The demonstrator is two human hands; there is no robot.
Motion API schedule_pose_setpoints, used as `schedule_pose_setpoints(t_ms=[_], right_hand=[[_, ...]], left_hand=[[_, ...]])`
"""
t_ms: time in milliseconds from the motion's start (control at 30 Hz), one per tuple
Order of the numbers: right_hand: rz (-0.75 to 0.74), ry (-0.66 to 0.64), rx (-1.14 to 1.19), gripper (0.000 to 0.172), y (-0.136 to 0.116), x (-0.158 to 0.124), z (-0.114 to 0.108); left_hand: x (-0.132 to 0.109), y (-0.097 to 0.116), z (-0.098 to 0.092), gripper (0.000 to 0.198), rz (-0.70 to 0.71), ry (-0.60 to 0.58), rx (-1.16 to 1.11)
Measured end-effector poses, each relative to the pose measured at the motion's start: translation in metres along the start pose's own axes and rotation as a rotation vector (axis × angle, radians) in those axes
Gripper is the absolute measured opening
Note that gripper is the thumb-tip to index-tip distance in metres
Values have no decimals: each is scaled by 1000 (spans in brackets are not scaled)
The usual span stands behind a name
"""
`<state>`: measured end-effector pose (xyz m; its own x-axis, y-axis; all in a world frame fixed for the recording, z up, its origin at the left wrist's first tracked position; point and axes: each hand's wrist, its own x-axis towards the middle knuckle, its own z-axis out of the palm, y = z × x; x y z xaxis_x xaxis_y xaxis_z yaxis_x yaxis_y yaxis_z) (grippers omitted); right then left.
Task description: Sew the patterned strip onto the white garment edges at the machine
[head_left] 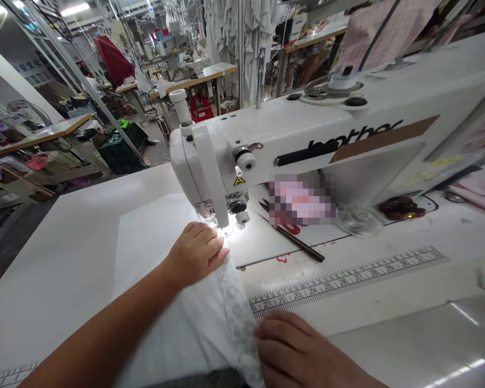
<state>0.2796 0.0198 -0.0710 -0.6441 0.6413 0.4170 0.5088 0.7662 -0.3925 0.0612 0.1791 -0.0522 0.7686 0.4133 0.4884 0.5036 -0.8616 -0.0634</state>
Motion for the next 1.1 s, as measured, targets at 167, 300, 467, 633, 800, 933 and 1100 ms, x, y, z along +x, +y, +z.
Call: schedule_pose_setpoints(t_ms=[167, 300, 467, 633, 800, 933, 1100], right_hand=[[-46, 105, -85, 19, -2, -1, 7], [-68, 97, -156, 14, -4, -5, 15], [-105, 192, -182, 13, 0, -7, 21], [-133, -12, -192, 13, -4, -1, 2], [-161, -27, -164, 21, -8, 2, -12], [-113, 49, -156, 37, -6, 6, -15], [-196, 31, -110, 35, 10, 17, -15]], left_hand=[[-1, 28, -14, 16, -229, -69, -129], [-13, 70, -25, 26, -387, -115, -258], [-34, 95, -30, 39, -234, -236, -167], [-35, 98, -35, 32, -130, -206, -128], [-33, 102, -35, 29, -114, -158, -126], [-33, 97, -32, 28, -112, -146, -138], [-29, 82, -28, 27, -101, -128, -120]])
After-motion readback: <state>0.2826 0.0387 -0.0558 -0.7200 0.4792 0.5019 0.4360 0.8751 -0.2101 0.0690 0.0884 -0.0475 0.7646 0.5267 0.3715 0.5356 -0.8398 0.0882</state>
